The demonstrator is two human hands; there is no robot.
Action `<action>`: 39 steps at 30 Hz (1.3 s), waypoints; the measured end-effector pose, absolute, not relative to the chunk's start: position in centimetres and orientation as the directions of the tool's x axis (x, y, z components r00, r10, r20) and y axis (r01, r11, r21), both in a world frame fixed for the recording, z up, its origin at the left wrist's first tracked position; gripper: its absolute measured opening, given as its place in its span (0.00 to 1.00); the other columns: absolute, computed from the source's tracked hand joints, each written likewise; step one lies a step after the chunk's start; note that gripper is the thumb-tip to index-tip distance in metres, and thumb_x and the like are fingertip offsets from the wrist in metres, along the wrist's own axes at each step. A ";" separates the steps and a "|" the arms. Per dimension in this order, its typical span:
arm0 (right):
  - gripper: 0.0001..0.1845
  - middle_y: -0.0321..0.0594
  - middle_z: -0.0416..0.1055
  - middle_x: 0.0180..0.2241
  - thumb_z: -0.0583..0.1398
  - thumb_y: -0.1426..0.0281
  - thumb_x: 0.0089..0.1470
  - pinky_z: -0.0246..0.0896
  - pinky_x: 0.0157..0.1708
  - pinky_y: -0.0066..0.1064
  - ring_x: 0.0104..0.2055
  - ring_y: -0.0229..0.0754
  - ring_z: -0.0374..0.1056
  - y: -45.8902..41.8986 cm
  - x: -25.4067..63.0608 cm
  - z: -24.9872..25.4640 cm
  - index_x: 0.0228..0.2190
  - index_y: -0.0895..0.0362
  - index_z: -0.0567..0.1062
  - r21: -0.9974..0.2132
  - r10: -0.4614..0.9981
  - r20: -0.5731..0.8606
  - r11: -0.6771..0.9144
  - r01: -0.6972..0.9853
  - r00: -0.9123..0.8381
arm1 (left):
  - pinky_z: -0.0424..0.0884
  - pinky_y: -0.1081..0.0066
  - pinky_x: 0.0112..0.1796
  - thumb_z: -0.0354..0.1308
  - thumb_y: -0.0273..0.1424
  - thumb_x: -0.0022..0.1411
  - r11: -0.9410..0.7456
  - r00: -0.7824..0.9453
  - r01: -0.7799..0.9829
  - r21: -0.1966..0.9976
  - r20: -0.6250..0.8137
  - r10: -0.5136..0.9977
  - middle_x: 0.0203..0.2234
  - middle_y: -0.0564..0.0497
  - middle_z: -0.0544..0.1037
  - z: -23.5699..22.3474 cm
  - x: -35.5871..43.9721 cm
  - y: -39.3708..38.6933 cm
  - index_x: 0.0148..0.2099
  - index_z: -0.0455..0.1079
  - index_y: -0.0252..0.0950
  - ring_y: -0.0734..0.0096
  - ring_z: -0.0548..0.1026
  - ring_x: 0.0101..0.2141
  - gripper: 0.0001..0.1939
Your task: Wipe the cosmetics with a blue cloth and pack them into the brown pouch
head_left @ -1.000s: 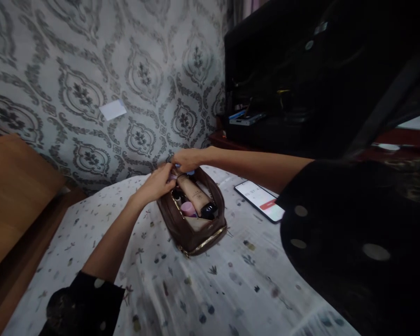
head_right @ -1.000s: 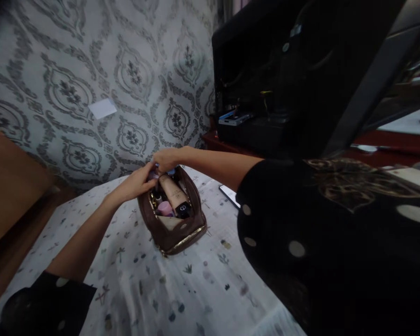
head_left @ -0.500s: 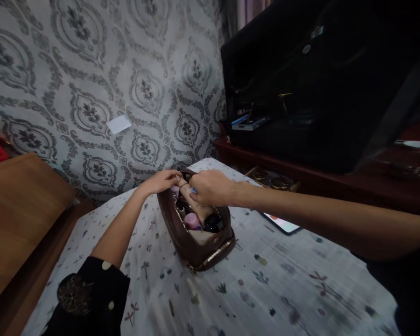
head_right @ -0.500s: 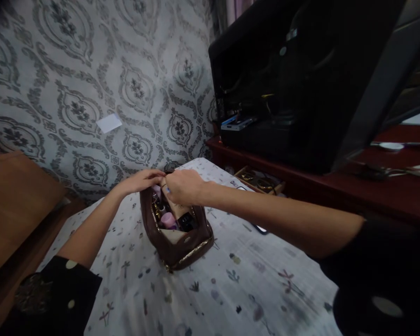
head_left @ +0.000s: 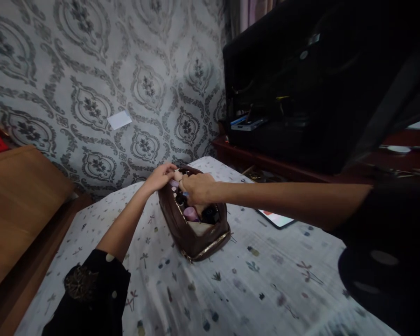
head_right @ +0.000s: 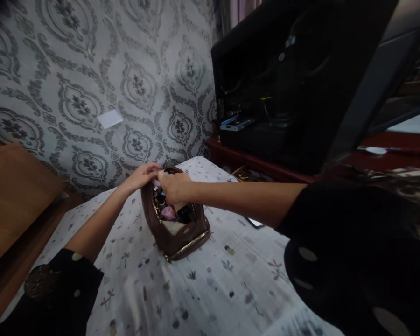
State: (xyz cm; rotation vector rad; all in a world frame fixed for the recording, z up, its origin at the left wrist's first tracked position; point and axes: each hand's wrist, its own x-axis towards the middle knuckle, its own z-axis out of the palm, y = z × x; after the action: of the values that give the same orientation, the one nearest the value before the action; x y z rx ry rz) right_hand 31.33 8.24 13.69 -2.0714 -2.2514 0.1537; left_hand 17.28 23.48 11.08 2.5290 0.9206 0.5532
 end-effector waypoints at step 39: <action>0.08 0.41 0.76 0.22 0.67 0.70 0.49 0.60 0.22 0.26 0.24 0.40 0.71 9.7 33.4 14.7 0.31 0.62 0.78 -0.430 0.960 -0.256 -0.004 0.903 -0.117 | 0.73 0.62 0.51 0.49 0.26 0.61 -0.773 0.754 0.564 0.290 0.202 0.625 0.44 0.46 0.83 11.5 16.5 22.0 0.52 0.76 0.33 0.60 0.79 0.44 0.20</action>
State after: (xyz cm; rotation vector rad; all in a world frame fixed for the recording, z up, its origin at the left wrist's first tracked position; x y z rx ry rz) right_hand 33.42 9.71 14.70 -2.0084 -2.1341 0.7673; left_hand 16.48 21.98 11.50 2.7407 0.9408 0.4273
